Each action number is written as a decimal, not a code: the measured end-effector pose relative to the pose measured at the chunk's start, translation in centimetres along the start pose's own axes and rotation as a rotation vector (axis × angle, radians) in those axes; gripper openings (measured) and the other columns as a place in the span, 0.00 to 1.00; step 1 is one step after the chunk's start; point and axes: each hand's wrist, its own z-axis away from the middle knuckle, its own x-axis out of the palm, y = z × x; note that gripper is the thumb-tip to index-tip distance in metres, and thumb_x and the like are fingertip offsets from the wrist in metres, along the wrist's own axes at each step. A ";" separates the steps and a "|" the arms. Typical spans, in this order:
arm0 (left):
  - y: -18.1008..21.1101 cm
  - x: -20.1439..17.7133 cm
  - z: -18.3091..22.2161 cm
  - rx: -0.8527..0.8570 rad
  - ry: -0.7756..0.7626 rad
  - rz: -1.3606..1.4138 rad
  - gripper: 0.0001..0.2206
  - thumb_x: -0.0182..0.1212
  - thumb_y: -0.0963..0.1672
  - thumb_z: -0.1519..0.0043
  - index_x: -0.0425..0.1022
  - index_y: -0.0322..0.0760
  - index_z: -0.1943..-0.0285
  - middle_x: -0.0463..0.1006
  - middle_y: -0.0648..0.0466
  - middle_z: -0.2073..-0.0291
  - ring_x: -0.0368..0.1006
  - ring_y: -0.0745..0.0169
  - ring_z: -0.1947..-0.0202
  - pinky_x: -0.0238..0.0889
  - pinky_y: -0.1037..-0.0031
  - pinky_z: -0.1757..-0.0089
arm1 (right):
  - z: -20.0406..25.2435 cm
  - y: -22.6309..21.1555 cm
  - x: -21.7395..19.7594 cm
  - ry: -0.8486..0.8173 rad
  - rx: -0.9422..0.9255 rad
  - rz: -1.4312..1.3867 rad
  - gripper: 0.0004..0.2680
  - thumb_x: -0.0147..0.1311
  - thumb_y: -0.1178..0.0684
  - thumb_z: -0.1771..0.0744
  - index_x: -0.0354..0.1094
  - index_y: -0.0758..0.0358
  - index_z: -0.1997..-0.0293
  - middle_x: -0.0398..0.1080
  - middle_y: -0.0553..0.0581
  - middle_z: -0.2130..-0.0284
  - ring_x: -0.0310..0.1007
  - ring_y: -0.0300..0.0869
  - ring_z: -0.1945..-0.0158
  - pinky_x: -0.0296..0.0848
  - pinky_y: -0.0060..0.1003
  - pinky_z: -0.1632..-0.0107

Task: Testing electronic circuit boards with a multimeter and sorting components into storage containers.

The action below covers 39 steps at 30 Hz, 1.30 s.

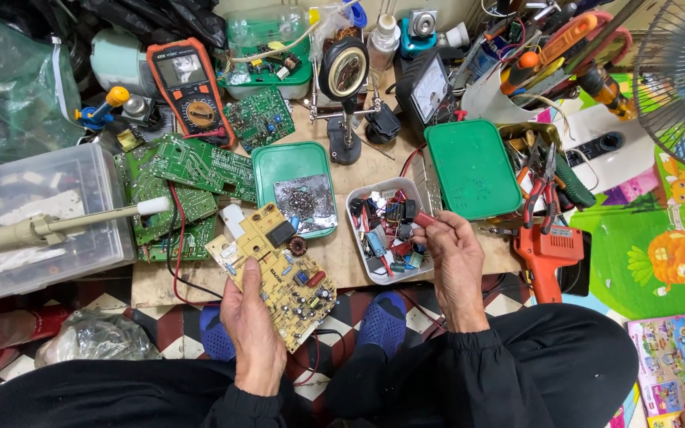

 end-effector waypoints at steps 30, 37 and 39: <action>-0.4 0.0 0.0 0.016 -0.003 0.036 0.11 0.58 0.46 0.24 0.74 0.32 0.42 0.82 0.48 0.55 0.78 0.63 0.61 0.73 0.73 0.58 | 1.1 -0.5 0.7 0.067 -0.059 0.479 0.13 0.52 0.65 0.30 0.73 0.69 0.38 0.78 0.59 0.56 0.77 0.40 0.58 0.75 0.32 0.56; 1.0 -0.6 0.7 -0.073 0.087 -0.026 0.15 0.55 0.46 0.25 0.77 0.30 0.38 0.82 0.46 0.48 0.77 0.58 0.50 0.71 0.64 0.45 | 3.4 -0.1 6.4 -0.062 -0.318 1.025 0.15 0.59 0.48 0.32 0.76 0.61 0.39 0.79 0.58 0.46 0.78 0.45 0.50 0.77 0.39 0.49; 0.9 -1.2 0.8 -0.082 0.108 -0.050 0.16 0.56 0.47 0.26 0.76 0.29 0.39 0.81 0.44 0.46 0.78 0.56 0.46 0.70 0.59 0.39 | 3.1 1.5 8.4 -0.168 -0.383 1.050 0.14 0.59 0.49 0.31 0.76 0.59 0.39 0.78 0.55 0.47 0.76 0.41 0.55 0.77 0.34 0.55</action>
